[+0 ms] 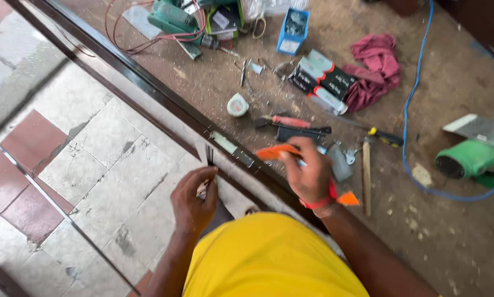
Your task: The person uses a hammer and a metal square to tap a metal lock plate into a recessed area on a wooden door frame. They repeatedly check the fit and alignment of the plate throughout the process.
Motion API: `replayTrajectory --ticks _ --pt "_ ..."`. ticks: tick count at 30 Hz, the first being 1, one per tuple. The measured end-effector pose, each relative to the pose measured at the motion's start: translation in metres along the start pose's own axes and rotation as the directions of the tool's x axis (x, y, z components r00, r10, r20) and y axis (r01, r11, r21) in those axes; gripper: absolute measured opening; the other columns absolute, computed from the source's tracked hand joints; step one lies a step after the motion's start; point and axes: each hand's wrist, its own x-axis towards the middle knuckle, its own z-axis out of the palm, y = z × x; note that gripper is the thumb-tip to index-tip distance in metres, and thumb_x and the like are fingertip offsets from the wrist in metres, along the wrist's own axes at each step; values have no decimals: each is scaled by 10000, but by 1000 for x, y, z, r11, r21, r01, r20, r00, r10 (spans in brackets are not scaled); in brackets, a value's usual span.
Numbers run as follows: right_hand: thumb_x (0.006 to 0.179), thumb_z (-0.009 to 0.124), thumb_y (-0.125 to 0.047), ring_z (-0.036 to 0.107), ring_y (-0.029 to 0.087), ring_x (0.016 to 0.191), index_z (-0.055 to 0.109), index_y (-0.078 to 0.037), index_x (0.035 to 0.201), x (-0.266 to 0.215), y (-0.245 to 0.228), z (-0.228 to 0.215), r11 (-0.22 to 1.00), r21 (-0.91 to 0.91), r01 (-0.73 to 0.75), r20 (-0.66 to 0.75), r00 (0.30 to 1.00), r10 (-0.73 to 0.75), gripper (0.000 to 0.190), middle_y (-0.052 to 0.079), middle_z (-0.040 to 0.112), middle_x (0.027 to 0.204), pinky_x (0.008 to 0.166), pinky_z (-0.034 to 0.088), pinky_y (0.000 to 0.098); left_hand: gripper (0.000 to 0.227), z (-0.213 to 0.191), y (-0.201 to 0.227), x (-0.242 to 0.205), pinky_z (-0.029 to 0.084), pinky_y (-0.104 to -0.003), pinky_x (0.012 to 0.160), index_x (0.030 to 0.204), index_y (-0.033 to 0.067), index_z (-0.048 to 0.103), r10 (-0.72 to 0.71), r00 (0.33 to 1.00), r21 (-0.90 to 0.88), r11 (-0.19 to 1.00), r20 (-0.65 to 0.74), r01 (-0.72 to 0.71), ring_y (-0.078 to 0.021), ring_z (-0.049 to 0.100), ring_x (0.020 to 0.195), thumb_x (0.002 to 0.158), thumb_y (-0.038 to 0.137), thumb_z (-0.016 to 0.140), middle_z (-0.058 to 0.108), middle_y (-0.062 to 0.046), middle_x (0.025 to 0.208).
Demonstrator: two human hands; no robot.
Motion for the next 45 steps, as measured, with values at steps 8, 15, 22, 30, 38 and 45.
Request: replayTrajectory --ticks 8,15,22,30,38,45 --pt "898 728 -54 715 354 897 669 -51 1073 21 -51 59 969 -241 61 127 991 -31 185 141 731 991 756 562 415 404 -8 -39 91 505 -453 977 1190 79 703 387 832 -100 919 396 -380 -335 636 1116 789 75 756 713 -110 1181" --pt "921 745 -105 734 328 871 711 -81 1066 5 -58 87 924 -364 -114 49 989 141 151 122 748 964 715 564 428 228 40 -54 132 505 -448 799 904 108 702 547 526 -282 818 652 -501 -300 640 929 766 242 825 696 -57 914" --pt "929 745 -246 690 352 1077 686 -62 1210 -57 2 -3 769 -521 -370 -314 921 231 340 157 723 1177 944 549 452 160 48 -64 130 471 -434 684 809 100 680 599 488 -306 775 635 -553 -283 555 782 816 202 803 563 -49 766" --pt "828 812 -390 605 440 1086 615 -61 1273 -152 165 -81 221 -741 -635 -427 699 574 588 209 611 1238 871 480 605 132 51 -62 135 486 -423 668 945 132 759 588 414 -319 768 695 -556 -261 582 802 819 151 790 574 -46 813" --pt "890 746 -246 689 323 779 703 -101 957 -161 163 -120 247 -783 -571 -483 808 337 166 149 692 978 637 570 451 151 56 -67 137 500 -417 672 976 117 773 593 370 -341 758 715 -556 -279 584 789 826 109 779 595 -58 828" --pt "1118 421 -466 529 40 535 606 -108 1035 -176 -52 -22 746 432 -507 -450 596 665 411 -22 579 722 445 432 218 161 53 -65 141 517 -417 687 1005 102 767 581 348 -378 778 735 -501 -272 608 788 845 87 759 592 -79 837"
